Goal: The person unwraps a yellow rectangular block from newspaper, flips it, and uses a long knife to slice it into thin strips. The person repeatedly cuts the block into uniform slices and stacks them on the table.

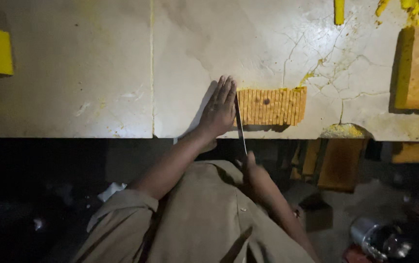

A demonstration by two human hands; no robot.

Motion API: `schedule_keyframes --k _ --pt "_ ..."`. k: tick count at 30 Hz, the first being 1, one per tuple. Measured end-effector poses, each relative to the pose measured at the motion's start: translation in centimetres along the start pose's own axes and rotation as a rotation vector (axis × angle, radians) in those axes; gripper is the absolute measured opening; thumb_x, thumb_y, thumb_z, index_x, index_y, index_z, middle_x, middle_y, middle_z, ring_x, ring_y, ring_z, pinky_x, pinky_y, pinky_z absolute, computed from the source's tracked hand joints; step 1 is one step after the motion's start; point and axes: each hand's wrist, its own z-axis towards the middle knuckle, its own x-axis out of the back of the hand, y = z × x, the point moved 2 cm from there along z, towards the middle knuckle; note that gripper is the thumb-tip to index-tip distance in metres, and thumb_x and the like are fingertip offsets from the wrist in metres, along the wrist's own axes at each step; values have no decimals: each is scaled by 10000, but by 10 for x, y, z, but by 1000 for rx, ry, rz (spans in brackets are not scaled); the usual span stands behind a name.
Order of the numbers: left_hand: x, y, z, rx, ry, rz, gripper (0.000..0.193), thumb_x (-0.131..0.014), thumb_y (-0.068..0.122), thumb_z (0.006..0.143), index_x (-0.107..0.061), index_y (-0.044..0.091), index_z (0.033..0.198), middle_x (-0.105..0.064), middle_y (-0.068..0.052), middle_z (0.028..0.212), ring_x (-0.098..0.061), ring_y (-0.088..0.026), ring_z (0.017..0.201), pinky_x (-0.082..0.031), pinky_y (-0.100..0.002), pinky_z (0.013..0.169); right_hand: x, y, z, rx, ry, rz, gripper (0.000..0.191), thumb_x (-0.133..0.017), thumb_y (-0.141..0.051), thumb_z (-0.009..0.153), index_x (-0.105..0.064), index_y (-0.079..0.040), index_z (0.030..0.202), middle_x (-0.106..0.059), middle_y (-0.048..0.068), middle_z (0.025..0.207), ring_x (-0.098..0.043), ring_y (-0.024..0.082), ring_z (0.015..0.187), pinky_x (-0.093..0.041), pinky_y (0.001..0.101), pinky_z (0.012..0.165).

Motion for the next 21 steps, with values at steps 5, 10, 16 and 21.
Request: schedule_keyframes --k 5,10,16,21 --pt "-5 -2 0 -12 59 -44 698 -501 125 1013 -195 -41 1618 -180 -237 1688 -138 -404 1598 -188 -496 1324 -44 35 9 -251 58 295 535 -394 -329 1082 -445 101 1395 -734 263 913 -709 419 826 -539 454 743" --pt "-1 -9 3 19 -97 -137 663 -431 187 1103 -136 -59 1643 -107 -263 1728 -108 -405 1603 -155 -505 1303 31 -17 82 -243 42 132 586 -604 -237 910 -426 111 1346 -705 294 898 -710 465 833 -580 524 696" --pt "2 -12 -6 99 -59 194 713 -460 396 1055 -141 115 1627 -82 -268 1662 -24 -457 1544 -43 -669 1223 62 -59 86 -128 35 -37 819 -605 -162 869 -193 152 1503 -689 321 959 -697 467 867 -572 519 726" --pt "-5 -14 -9 91 -35 189 739 -459 339 1056 -107 112 1664 -68 -287 1701 -26 -441 1594 -21 -661 1259 -12 1 -14 -628 -193 609 906 -164 -654 1038 -555 81 1396 -660 242 1295 -587 353 1242 -405 453 1088"
